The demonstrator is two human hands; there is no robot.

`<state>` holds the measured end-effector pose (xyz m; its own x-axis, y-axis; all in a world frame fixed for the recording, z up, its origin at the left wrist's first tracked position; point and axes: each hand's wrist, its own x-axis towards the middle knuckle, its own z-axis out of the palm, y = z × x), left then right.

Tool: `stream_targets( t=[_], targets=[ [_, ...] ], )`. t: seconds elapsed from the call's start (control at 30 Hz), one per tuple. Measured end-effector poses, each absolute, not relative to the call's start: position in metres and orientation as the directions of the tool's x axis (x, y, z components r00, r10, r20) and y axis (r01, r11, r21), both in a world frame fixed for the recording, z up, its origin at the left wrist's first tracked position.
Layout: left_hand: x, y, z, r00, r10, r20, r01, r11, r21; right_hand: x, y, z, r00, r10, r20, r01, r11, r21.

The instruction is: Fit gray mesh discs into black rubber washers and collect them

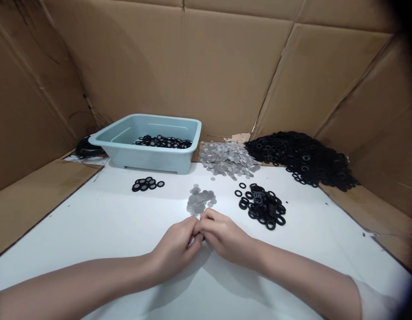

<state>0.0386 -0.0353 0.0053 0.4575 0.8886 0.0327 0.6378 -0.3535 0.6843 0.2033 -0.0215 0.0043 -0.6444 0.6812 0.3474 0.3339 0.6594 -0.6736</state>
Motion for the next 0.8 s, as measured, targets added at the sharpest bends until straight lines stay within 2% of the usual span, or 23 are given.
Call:
stream_targets(
  t=[0.07,0.13,0.23,0.33,0.4,0.47,0.63,0.8],
  targets=[
    [0.04,-0.035,0.006,0.475,0.879,0.039,0.62,-0.366,0.694,0.204,-0.02,0.004,-0.634,0.666,0.393,0.324,0.69,-0.647],
    [0.04,-0.03,0.011,0.446,0.894,0.032,0.613,-0.332,0.717,0.208,-0.015,0.006,-0.541,0.707,0.456,0.36,0.685,-0.634],
    [0.029,-0.01,0.027,0.329,0.942,0.068,0.642,-0.276,0.715,0.223,0.003,0.013,-0.375,0.81,0.451,0.596,0.583,-0.552],
    [0.002,0.023,0.048,0.217,0.972,0.087,0.751,-0.223,0.621,0.244,0.021,0.025,-0.301,0.907,0.295,0.87,0.388,-0.306],
    [-0.022,0.047,0.059,0.132,0.987,0.096,0.816,-0.163,0.554,0.257,0.028,0.034,-0.275,0.947,0.168,0.945,0.299,-0.137],
    [-0.044,0.066,0.064,0.059,0.994,0.096,0.881,-0.097,0.463,0.265,0.03,0.043,-0.256,0.966,0.041,0.966,0.257,-0.021],
    [-0.073,0.088,0.055,0.06,0.997,0.048,0.949,-0.072,0.307,0.27,0.025,0.059,-0.176,0.964,-0.199,0.976,0.198,0.095],
    [-0.076,0.091,0.042,0.091,0.987,0.131,0.968,-0.119,0.219,0.266,0.024,0.059,-0.182,0.951,-0.251,0.969,0.217,0.117]
  ],
)
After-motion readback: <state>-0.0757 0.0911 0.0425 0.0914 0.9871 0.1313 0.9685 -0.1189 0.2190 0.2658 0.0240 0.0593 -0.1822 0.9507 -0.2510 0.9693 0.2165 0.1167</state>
